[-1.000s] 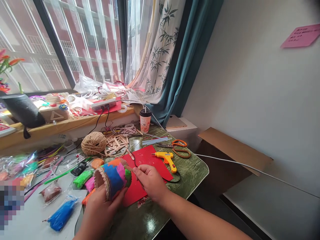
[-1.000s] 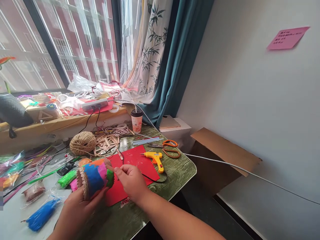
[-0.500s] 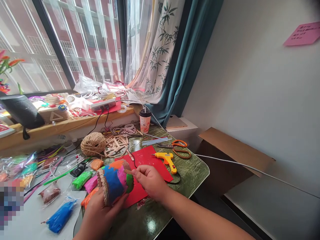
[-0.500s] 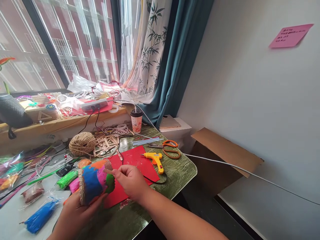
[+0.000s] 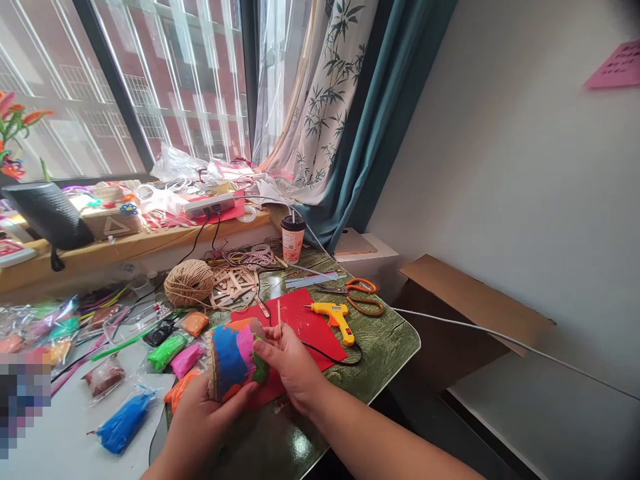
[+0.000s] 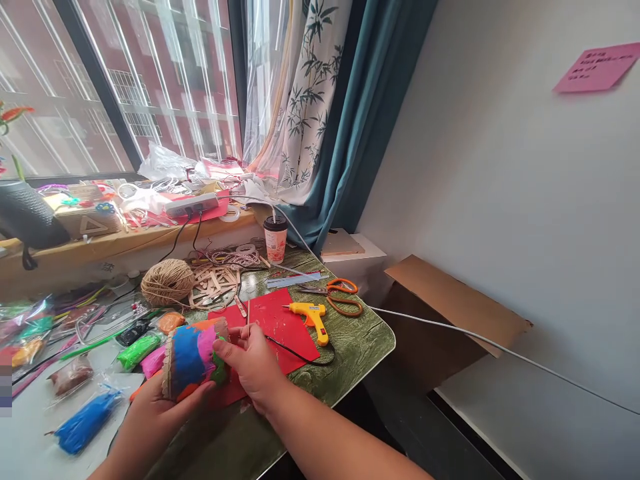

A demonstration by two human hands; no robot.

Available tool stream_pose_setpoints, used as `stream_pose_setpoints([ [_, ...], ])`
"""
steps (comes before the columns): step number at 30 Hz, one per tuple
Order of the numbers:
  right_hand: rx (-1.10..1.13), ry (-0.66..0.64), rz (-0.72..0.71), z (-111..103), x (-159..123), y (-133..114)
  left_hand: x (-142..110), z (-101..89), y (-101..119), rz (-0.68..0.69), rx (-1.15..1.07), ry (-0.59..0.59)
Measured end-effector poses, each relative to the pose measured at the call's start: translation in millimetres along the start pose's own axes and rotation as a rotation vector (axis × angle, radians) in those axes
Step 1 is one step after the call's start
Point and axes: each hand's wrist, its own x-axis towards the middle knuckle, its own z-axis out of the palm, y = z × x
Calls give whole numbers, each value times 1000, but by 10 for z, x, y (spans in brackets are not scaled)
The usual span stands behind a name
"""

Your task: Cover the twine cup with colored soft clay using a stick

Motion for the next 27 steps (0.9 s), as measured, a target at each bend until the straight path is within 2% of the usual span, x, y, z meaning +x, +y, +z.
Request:
stream_pose_setpoints([
  [5, -9, -11, -61, 44, 27, 73, -19, -30, 4, 38, 85, -22],
  [10, 7, 40, -37, 62, 73, 81, 20, 14, 120, -37, 37, 88],
  [16, -15, 6, -62, 84, 35, 107, 14, 10, 159, -48, -22, 83],
  [20, -7, 24, -77, 131, 66, 240, 38, -42, 80, -22, 71, 47],
  [23, 0, 85, -64, 143, 133, 305, 86, -54, 61, -76, 123, 72],
  [27, 4, 99, -46, 135, 188, 289, 94, -26, 102, -141, 31, 88],
])
